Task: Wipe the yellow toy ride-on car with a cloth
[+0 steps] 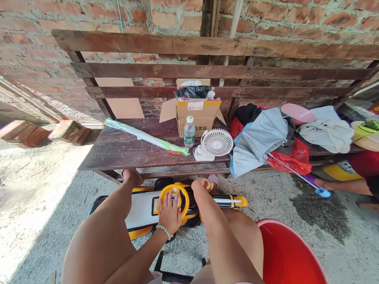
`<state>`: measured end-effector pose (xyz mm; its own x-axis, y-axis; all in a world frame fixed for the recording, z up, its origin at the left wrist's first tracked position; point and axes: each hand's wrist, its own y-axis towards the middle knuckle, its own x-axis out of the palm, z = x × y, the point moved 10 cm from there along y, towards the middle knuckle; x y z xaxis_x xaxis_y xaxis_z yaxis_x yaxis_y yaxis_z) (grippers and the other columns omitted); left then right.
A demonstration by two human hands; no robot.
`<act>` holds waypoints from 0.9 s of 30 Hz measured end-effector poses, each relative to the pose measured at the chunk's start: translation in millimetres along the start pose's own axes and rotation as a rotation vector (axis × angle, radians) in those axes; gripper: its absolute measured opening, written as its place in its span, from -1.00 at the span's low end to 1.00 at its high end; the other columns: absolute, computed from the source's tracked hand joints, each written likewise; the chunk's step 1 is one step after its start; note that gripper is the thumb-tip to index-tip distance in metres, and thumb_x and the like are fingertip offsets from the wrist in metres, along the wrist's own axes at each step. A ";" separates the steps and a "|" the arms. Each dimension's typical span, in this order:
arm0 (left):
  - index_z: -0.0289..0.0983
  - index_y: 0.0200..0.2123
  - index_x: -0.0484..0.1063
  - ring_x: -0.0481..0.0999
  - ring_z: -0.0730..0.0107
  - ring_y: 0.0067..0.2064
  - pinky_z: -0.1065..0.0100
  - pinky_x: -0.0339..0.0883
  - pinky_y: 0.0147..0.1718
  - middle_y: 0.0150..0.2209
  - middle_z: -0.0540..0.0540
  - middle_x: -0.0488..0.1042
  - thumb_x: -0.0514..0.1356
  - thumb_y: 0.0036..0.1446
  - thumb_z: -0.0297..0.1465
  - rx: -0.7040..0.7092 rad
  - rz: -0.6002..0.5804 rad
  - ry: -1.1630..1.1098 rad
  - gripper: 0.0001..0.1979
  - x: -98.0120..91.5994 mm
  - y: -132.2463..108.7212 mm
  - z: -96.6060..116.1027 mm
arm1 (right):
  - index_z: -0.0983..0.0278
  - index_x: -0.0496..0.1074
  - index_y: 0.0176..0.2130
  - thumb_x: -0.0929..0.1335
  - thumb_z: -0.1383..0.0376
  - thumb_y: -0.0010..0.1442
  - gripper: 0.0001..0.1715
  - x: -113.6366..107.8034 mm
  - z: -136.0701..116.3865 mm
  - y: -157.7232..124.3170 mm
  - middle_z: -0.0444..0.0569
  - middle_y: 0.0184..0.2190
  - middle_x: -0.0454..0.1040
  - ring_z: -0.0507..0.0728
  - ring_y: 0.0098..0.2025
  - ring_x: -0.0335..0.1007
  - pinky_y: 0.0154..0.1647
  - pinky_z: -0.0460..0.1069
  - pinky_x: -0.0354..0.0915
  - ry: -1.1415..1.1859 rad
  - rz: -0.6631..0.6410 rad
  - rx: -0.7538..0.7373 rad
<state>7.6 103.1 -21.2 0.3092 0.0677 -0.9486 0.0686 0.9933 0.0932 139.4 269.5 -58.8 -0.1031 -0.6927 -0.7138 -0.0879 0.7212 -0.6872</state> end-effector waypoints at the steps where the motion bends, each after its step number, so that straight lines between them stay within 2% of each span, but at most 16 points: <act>1: -0.23 0.48 0.40 0.20 -0.22 0.55 -0.32 -0.13 0.55 0.55 -0.31 0.27 0.17 0.34 -0.31 0.001 -0.009 0.000 -0.34 0.2 0.3 0.6 | 0.24 0.73 -0.13 0.64 0.20 -0.01 -0.60 -1.1 5.1 -1.1 0.20 -0.12 0.74 0.43 -0.05 0.71 -0.03 0.29 0.56 -0.002 -0.010 0.018; 3: -0.23 0.50 0.37 0.17 -0.21 0.57 -0.32 -0.14 0.55 0.57 -0.30 0.24 0.17 0.33 -0.32 -0.008 -0.032 -0.004 -0.32 1.6 1.2 1.3 | 0.29 0.73 -0.10 0.63 0.31 0.00 -0.60 -5.5 6.7 -3.2 0.26 -0.06 0.73 0.44 -0.01 0.70 0.02 0.24 0.55 0.001 -0.023 0.011; 5: -0.24 0.51 0.34 0.16 -0.23 0.57 -0.34 -0.15 0.55 0.58 -0.30 0.21 0.15 0.34 -0.32 -0.017 -0.044 -0.010 -0.31 3.2 2.1 1.5 | 0.31 0.71 -0.01 0.58 0.38 0.08 -0.56 -14.6 -5.6 -6.0 0.28 0.08 0.68 0.37 0.11 0.66 0.11 0.11 0.50 0.032 0.011 -0.050; 7: -0.23 0.52 0.34 0.16 -0.24 0.57 -0.35 -0.17 0.55 0.58 -0.30 0.21 0.15 0.34 -0.32 -0.019 -0.037 -0.015 -0.31 4.4 2.5 1.6 | 0.26 0.65 0.16 0.48 0.36 0.25 -0.52 -23.6 -26.7 -11.7 0.20 0.26 0.59 0.25 0.24 0.57 0.20 -0.02 0.41 0.076 0.071 -0.126; 9: -0.23 0.52 0.33 0.16 -0.25 0.57 -0.35 -0.19 0.56 0.58 -0.30 0.21 0.16 0.33 -0.31 -0.011 -0.023 -0.016 -0.29 6.4 2.3 1.8 | 0.18 0.57 0.28 0.39 0.30 0.39 -0.49 -29.3 -51.1 -21.5 0.08 0.34 0.53 0.16 0.28 0.52 0.22 -0.10 0.35 0.136 0.135 -0.207; 12: -0.27 0.52 0.32 0.16 -0.28 0.57 -0.35 -0.18 0.56 0.56 -0.34 0.24 0.19 0.32 -0.28 -0.009 -0.012 -0.011 -0.27 11.3 1.7 0.7 | 0.14 0.61 0.21 0.44 0.08 0.39 -0.53 -30.5 -84.5 -41.3 0.02 0.23 0.58 0.20 0.20 0.56 0.18 -0.08 0.36 0.183 0.189 -0.346; 15: -0.28 0.50 0.35 0.18 -0.29 0.56 -0.36 -0.19 0.56 0.53 -0.37 0.28 0.20 0.31 -0.27 -0.022 -0.019 -0.004 -0.28 15.5 2.4 -1.7 | 0.11 0.66 0.10 0.45 -0.11 0.37 -0.50 -27.7 -98.4 -56.3 0.02 0.12 0.61 0.25 0.18 0.57 0.17 -0.02 0.36 0.127 0.187 -0.394; 18: -0.24 0.52 0.33 0.15 -0.26 0.58 -0.34 -0.21 0.56 0.55 -0.34 0.26 0.18 0.33 -0.27 -0.012 -0.048 -0.012 -0.29 18.3 4.4 -1.8 | 0.10 0.61 0.19 0.37 -0.07 0.47 -0.51 -28.5 -88.6 -63.5 0.05 0.19 0.59 0.24 0.23 0.54 0.19 -0.02 0.33 0.083 0.208 -0.327; 21: -0.22 0.54 0.29 0.13 -0.27 0.59 -0.35 -0.24 0.57 0.58 -0.31 0.21 0.16 0.34 -0.27 0.008 -0.052 -0.016 -0.28 17.6 5.9 -0.2 | 0.12 0.51 0.31 0.31 0.05 0.53 -0.51 -24.5 -59.8 -69.6 0.10 0.27 0.56 0.22 0.24 0.55 0.17 -0.03 0.35 0.108 0.245 -0.171; 24: -0.24 0.55 0.27 0.14 -0.28 0.58 -0.37 -0.21 0.56 0.59 -0.33 0.18 0.17 0.31 -0.29 0.016 -0.030 -0.006 -0.24 16.1 6.9 1.0 | 0.14 0.46 0.31 0.25 0.09 0.57 -0.53 -7.6 -30.1 -82.1 0.13 0.21 0.60 0.23 0.20 0.58 0.10 -0.01 0.39 0.177 0.253 -0.024; 27: -0.26 0.55 0.27 0.18 -0.25 0.56 -0.37 -0.16 0.55 0.58 -0.34 0.20 0.18 0.29 -0.31 0.011 -0.002 -0.001 -0.23 15.1 7.8 -0.8 | 0.16 0.41 0.31 0.27 0.15 0.54 -0.56 11.7 -14.7 -101.6 0.16 0.18 0.58 0.24 0.14 0.62 0.08 0.01 0.40 0.208 0.301 0.064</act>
<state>12.0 112.0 -35.0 0.3099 0.0654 -0.9485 0.0800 0.9923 0.0946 132.6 188.2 4.7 -0.3147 -0.4284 -0.8470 0.0387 0.8858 -0.4624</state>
